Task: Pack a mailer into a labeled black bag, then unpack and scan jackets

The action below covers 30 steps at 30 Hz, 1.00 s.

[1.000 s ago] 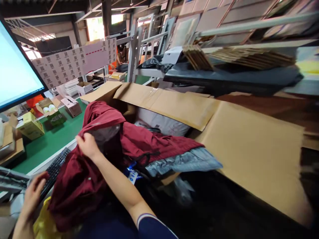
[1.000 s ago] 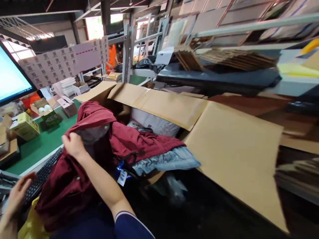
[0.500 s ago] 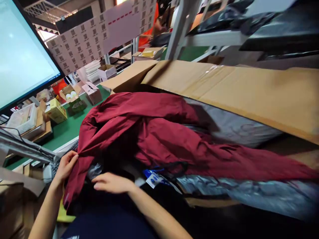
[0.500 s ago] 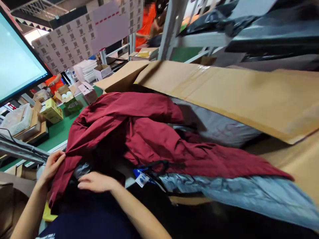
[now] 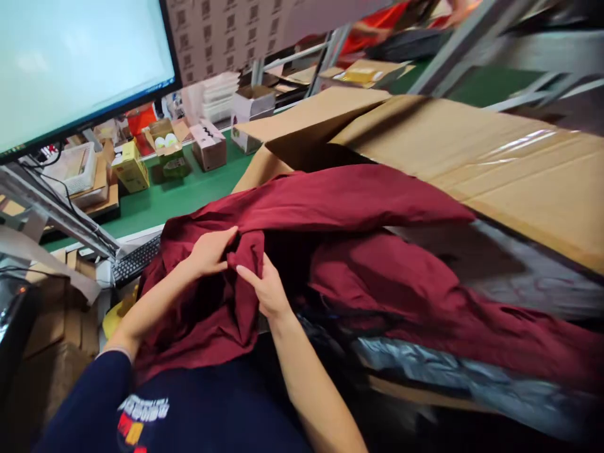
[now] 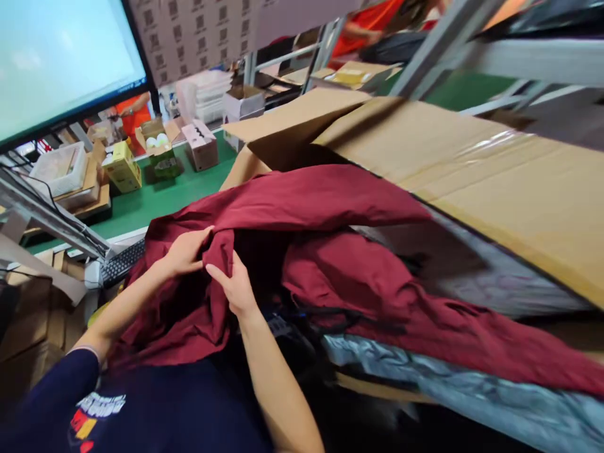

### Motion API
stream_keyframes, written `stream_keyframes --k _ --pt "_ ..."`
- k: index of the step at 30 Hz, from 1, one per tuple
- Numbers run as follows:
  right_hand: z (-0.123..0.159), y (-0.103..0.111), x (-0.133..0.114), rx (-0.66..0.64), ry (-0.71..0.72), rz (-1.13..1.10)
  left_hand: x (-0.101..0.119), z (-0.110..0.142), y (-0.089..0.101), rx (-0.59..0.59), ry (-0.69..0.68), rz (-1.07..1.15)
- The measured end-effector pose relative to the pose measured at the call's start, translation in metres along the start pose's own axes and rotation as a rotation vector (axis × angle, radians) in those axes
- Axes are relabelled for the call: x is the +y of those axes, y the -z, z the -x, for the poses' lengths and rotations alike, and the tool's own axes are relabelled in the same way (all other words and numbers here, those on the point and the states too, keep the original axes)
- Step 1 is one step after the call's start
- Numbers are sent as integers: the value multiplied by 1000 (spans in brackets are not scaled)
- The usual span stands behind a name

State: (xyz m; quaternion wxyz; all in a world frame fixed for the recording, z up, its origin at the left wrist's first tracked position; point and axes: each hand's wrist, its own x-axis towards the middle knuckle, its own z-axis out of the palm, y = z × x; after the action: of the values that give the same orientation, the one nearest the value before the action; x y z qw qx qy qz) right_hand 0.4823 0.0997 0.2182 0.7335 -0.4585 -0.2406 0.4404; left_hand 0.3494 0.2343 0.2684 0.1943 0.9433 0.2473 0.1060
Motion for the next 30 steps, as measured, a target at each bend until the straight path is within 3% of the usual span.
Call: stream_keyframes --k 2,3,6,8,11,14,16,19,21,23,25,28,30 --pt "21 31 -2 76 -41 -57 -10 -19 -9 -75 77 181" --pt "30 50 -2 167 -59 -108 -18 -18 -9 -37 154 316" --pt "51 102 4 449 -141 -238 -50 13 5 294 461 675" --pt "66 124 13 585 -215 -236 -71 38 18 459 623 748" --pt "94 134 25 688 -247 -181 -85 66 22 480 721 649" --pt "125 130 32 680 -160 -190 -68 89 0 394 633 120" --pt "145 126 37 614 -168 -232 -44 99 -24 332 377 -192" --pt "167 118 41 511 -217 -239 -3 96 -64 106 -179 -139" --pt "173 110 39 509 -211 -203 20 80 -87 -119 -412 8" --pt "173 100 32 567 -171 -184 35 58 -102 -323 -444 107" --pt "168 91 22 611 -85 -193 45 36 -103 -460 -342 163" --pt "161 82 12 564 21 -168 53 13 -83 -532 -180 185" --pt "158 76 11 535 -9 -39 56 3 -61 -602 -146 173"
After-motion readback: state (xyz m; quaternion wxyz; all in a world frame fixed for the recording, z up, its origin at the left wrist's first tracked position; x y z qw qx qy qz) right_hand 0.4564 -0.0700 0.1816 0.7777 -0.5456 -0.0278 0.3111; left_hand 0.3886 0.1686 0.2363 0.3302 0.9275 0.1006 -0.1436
